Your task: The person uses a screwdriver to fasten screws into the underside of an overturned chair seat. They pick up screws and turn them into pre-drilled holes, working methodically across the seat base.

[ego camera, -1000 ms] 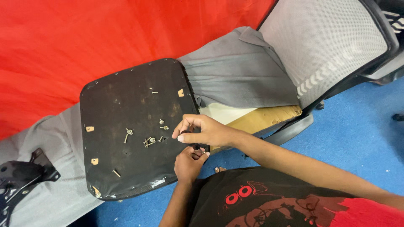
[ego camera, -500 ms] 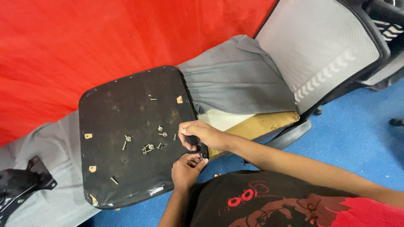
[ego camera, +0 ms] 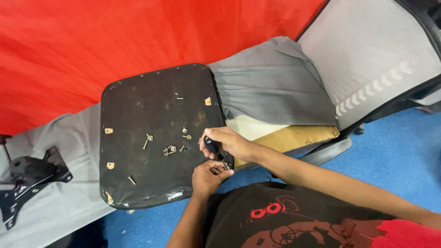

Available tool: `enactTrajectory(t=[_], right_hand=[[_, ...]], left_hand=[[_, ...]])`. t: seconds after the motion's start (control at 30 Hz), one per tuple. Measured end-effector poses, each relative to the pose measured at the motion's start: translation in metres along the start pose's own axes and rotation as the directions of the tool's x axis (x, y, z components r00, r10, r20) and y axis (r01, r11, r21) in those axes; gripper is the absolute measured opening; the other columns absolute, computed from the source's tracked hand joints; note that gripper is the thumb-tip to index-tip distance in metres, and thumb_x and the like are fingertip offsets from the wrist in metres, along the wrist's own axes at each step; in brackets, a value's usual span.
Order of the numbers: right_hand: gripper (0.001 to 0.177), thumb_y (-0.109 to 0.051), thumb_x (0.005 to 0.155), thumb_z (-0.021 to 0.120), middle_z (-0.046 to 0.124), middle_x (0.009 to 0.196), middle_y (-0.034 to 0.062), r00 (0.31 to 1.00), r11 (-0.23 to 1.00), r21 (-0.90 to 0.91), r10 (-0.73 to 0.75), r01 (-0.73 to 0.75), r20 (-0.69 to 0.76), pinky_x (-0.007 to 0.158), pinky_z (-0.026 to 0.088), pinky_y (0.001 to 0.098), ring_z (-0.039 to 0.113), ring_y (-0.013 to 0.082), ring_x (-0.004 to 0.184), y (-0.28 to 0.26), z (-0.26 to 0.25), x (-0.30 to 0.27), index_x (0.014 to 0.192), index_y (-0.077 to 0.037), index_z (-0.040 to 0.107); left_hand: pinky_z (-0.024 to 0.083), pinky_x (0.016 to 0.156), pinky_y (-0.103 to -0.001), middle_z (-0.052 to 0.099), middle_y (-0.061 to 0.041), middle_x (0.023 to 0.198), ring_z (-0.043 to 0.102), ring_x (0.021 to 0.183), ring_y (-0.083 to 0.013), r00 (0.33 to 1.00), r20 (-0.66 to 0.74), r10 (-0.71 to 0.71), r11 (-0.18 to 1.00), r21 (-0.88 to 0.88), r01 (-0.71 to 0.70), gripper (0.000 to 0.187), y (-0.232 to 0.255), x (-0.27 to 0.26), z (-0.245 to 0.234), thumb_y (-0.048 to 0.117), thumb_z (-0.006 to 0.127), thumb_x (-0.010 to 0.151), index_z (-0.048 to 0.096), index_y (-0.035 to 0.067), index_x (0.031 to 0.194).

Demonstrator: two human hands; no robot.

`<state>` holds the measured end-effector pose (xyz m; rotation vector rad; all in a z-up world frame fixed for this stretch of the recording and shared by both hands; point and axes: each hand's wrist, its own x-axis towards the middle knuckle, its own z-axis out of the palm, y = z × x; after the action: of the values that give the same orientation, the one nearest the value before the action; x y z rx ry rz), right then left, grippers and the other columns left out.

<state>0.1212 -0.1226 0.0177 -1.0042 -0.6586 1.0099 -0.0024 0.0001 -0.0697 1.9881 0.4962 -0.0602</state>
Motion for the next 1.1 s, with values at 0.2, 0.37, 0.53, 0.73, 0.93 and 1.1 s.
enactTrajectory(t=[0.2, 0.37, 0.53, 0.73, 0.93, 1.1], right_hand=[[0.044, -0.039, 0.109, 0.047, 0.065, 0.089, 0.0092, 0.999, 0.999, 0.006, 0.05, -0.05, 0.021, 0.076, 0.052, 0.0305, 0.062, 0.0163, 0.08, 0.001, 0.005, 0.002, 0.101, 0.0, 0.067], [0.038, -0.036, 0.108, 0.053, 0.065, 0.096, 0.01, 0.996, 1.0, 0.002, 0.018, -0.018, 0.083, 0.08, 0.053, 0.0309, 0.063, 0.0154, 0.086, -0.002, 0.007, -0.002, 0.101, 0.0, 0.062], [0.034, -0.036, 0.106, 0.053, 0.068, 0.097, 0.0136, 0.993, 0.997, 0.062, 0.048, -0.055, 0.105, 0.078, 0.053, 0.0301, 0.065, 0.0162, 0.086, -0.006, 0.009, -0.003, 0.102, -0.002, 0.059], [0.038, -0.04, 0.109, 0.046, 0.059, 0.084, 0.0096, 0.997, 0.993, 0.115, 0.015, -0.024, 0.073, 0.065, 0.046, 0.0272, 0.055, 0.0134, 0.072, -0.007, 0.012, -0.008, 0.108, -0.004, 0.058], [0.047, -0.044, 0.11, 0.042, 0.055, 0.082, 0.0062, 1.0, 0.995, 0.103, -0.007, 0.005, 0.011, 0.067, 0.046, 0.0277, 0.052, 0.0123, 0.073, -0.006, 0.008, -0.012, 0.112, -0.001, 0.06], [0.047, -0.042, 0.11, 0.045, 0.057, 0.09, 0.0055, 1.0, 0.997, 0.066, -0.025, 0.026, -0.01, 0.076, 0.05, 0.0297, 0.056, 0.0136, 0.082, -0.001, 0.004, -0.013, 0.104, 0.001, 0.063]], left_hand=[[0.056, 0.066, -0.028, 0.076, 0.004, 0.071, 0.071, 0.063, -0.0076, 0.999, 0.013, -0.048, 0.994, 0.099, 0.046, 0.029, 0.001, 0.004, -0.004, 0.036, 0.094, 0.063, 0.085, 0.016, 0.082], [0.055, 0.063, -0.031, 0.073, 0.001, 0.067, 0.067, 0.06, -0.0105, 0.987, 0.083, -0.136, 0.984, 0.125, 0.125, 0.027, 0.006, 0.006, -0.009, 0.035, 0.093, 0.067, 0.082, 0.013, 0.08], [0.053, 0.062, -0.032, 0.073, 0.003, 0.066, 0.066, 0.06, -0.0094, 0.992, 0.086, -0.09, 0.989, 0.122, 0.08, 0.026, 0.01, 0.005, -0.01, 0.034, 0.091, 0.067, 0.081, 0.016, 0.082], [0.054, 0.062, -0.029, 0.073, 0.003, 0.067, 0.067, 0.059, -0.0083, 0.993, 0.052, -0.108, 0.986, 0.133, 0.101, 0.031, 0.006, 0.004, -0.005, 0.036, 0.093, 0.067, 0.083, 0.014, 0.085], [0.054, 0.061, -0.027, 0.074, 0.002, 0.067, 0.067, 0.059, -0.0075, 0.995, 0.039, -0.095, 0.99, 0.106, 0.091, 0.028, 0.002, 0.004, -0.002, 0.034, 0.091, 0.068, 0.084, 0.014, 0.086], [0.053, 0.06, -0.027, 0.073, 0.002, 0.067, 0.066, 0.058, -0.0072, 0.996, 0.042, -0.074, 0.993, 0.094, 0.069, 0.028, 0.0, 0.005, -0.002, 0.033, 0.091, 0.069, 0.083, 0.013, 0.086]])
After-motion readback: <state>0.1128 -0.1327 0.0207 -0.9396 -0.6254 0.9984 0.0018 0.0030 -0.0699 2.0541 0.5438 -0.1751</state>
